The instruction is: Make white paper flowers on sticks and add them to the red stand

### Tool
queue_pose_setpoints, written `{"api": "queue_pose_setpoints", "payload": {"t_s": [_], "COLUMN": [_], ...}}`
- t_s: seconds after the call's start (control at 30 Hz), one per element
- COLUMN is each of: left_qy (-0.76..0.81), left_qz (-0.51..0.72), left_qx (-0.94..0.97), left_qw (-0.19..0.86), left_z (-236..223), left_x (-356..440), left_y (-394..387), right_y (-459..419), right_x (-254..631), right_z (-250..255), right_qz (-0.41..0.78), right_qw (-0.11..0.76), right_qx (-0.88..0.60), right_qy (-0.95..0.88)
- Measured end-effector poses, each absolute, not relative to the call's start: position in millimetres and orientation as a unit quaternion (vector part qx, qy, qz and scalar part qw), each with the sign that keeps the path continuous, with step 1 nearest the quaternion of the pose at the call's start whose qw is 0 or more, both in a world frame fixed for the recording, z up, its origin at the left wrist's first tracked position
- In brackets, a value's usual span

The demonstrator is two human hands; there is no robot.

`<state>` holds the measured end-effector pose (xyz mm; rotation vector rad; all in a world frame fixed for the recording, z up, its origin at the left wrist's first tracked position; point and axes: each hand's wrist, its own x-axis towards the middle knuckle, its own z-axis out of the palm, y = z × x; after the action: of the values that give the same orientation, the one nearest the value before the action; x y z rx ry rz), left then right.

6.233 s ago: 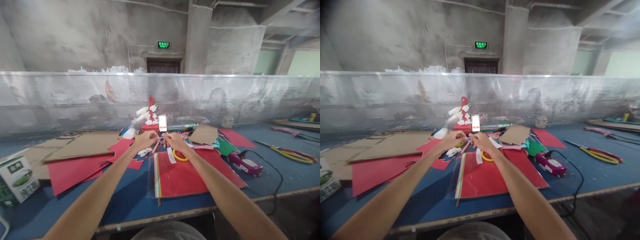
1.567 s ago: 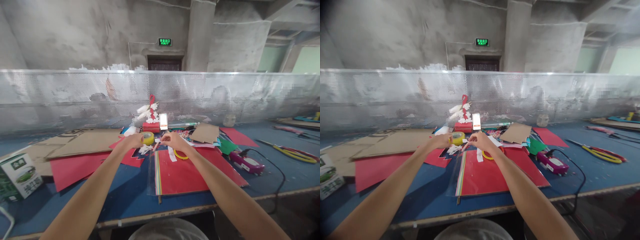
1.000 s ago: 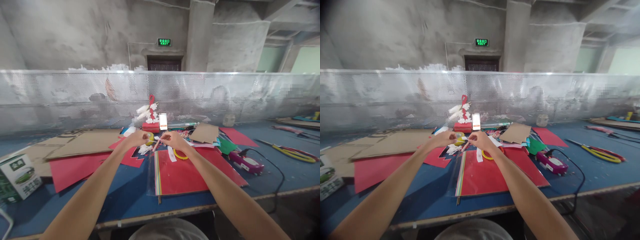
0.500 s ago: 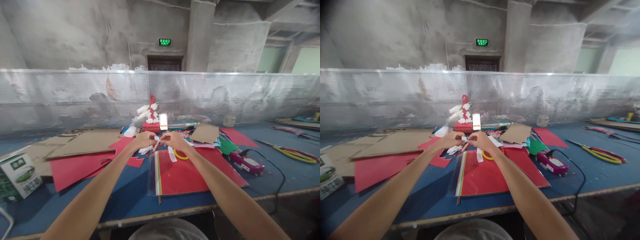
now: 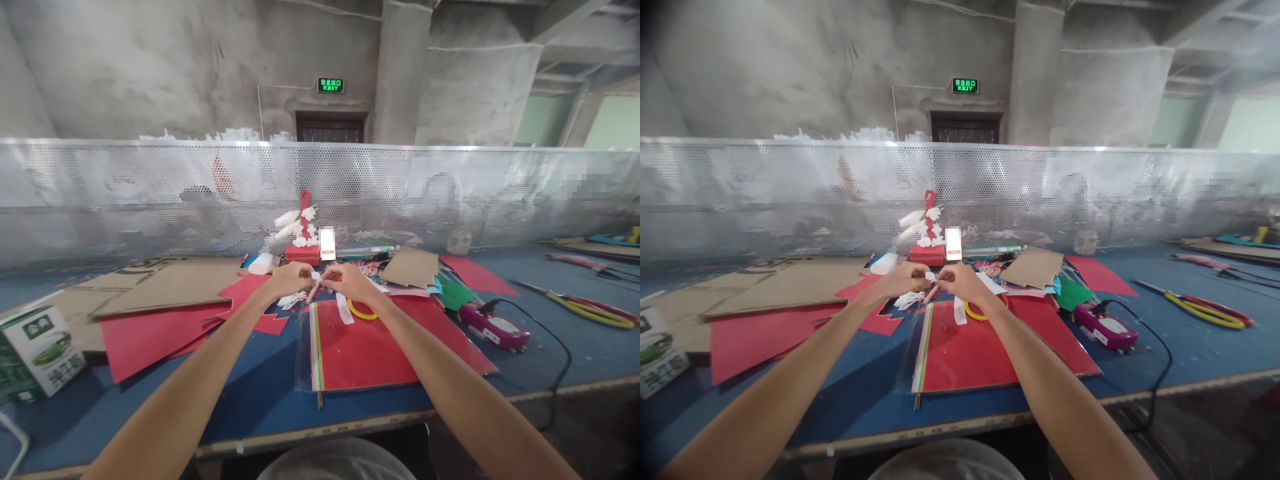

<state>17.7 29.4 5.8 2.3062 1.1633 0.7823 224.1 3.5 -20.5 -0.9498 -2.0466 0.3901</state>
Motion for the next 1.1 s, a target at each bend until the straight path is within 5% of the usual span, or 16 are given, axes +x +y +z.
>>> {"api": "queue_pose_setpoints", "payload": {"t_s": [0.3, 0.63, 1.1], "left_qy": [0.41, 0.387, 0.399], "left_qz": [0.287, 0.276, 0.312], "left_qx": [0.839, 0.809, 0.84], "left_qw": [0.212, 0.346, 0.195], "left_z": [4, 5, 5], "left_x": [17, 25, 29], "left_y": [31, 22, 23], "right_y": [1, -2, 1], "right_x": [222, 222, 223], "right_z": [-18, -15, -16], "right_qz": [0.155, 0.123, 0.076], "right_qw": [0.426, 0.428, 0.402], "right_qx": [-0.361, -0.361, -0.398], "right_qy": [-0.815, -0.819, -0.821]}}
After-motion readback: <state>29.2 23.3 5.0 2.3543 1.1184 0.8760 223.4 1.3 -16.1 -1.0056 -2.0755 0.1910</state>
